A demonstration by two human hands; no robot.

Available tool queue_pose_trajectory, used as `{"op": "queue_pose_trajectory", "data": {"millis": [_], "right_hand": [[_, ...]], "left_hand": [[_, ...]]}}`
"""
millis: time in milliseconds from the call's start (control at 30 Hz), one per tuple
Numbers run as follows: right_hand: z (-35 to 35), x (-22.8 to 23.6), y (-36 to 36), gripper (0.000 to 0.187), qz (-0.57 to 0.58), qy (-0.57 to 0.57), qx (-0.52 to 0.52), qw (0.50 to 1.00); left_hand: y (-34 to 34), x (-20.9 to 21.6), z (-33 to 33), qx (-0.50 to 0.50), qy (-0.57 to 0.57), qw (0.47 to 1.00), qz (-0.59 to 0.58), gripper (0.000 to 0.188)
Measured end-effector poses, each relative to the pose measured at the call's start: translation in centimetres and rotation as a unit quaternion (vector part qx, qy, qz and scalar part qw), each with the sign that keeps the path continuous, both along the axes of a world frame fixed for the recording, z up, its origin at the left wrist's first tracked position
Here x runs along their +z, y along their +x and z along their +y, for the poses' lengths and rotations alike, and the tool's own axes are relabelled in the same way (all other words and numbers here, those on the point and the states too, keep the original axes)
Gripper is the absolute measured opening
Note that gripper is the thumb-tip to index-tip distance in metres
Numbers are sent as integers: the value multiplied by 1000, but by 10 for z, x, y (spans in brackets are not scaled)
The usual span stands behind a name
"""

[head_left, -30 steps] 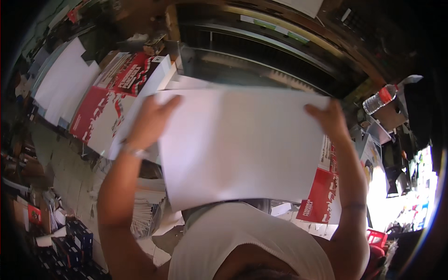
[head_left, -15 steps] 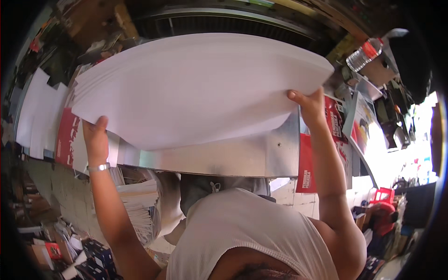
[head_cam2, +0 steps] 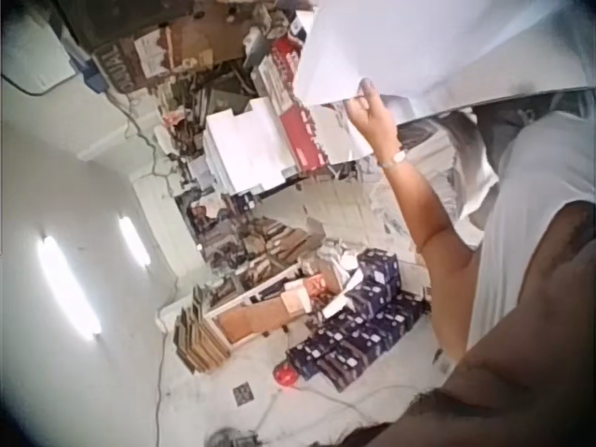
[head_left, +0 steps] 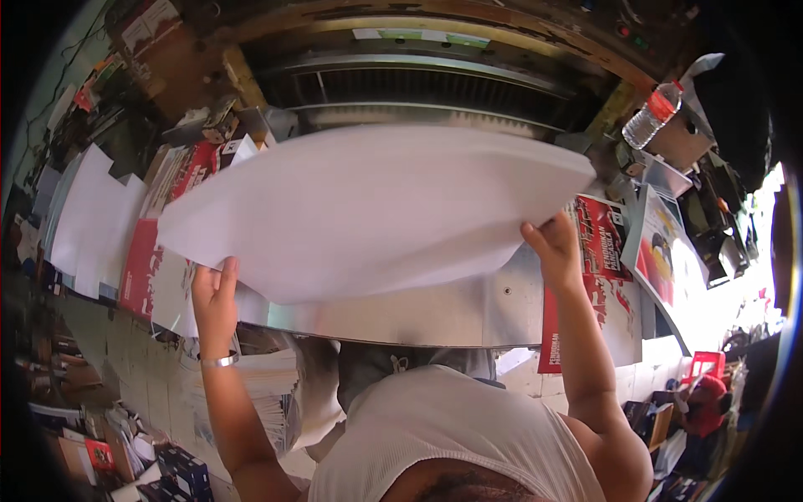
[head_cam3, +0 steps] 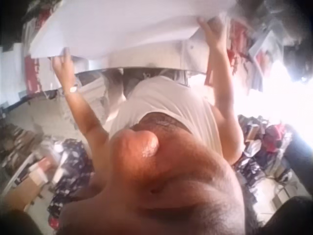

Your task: The person aligns stacks of printed book covers and paper sheets by hand and cuts them using a paper cutting machine.

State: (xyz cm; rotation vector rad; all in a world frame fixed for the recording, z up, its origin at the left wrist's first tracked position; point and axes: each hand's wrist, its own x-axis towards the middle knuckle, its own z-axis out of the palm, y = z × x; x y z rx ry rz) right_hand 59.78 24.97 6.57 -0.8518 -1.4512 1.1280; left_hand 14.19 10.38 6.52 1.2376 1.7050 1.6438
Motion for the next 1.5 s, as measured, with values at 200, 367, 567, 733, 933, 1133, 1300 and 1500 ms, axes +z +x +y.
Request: {"op": "queue_pose_trajectory", "data": {"millis": [200,367,567,733,933,1133,1300,1500], "right_hand": [[-37,24,28,20,-295,24,-106,949],[-49,13,43,20,-281,132,-33,950],[-43,15,60,47,-43,-114,139,983],[-43,-18,65,35,5,155,169,973],[-47,-42,55,54,9,-286,120,951],[-34,-95,41,45,-5,-382,96,919],[-52,-59,21,40,-140,-226,46,963],[-49,-20,31,35,-54,-87,-7,995]], "left_hand": [[-4,40,-56,39,-266,941,204,31],[6,20,-83,57,-80,897,-432,45],[-50,-19,-117,-98,-155,886,-426,49],[-27,-21,-101,-124,-171,922,-324,63],[1,-65,-97,-115,-164,907,-370,56],[18,-108,-70,-52,-253,926,-275,40],[43,-80,-60,-60,-173,982,-51,42],[43,-40,-49,-31,-60,998,18,39]]}}
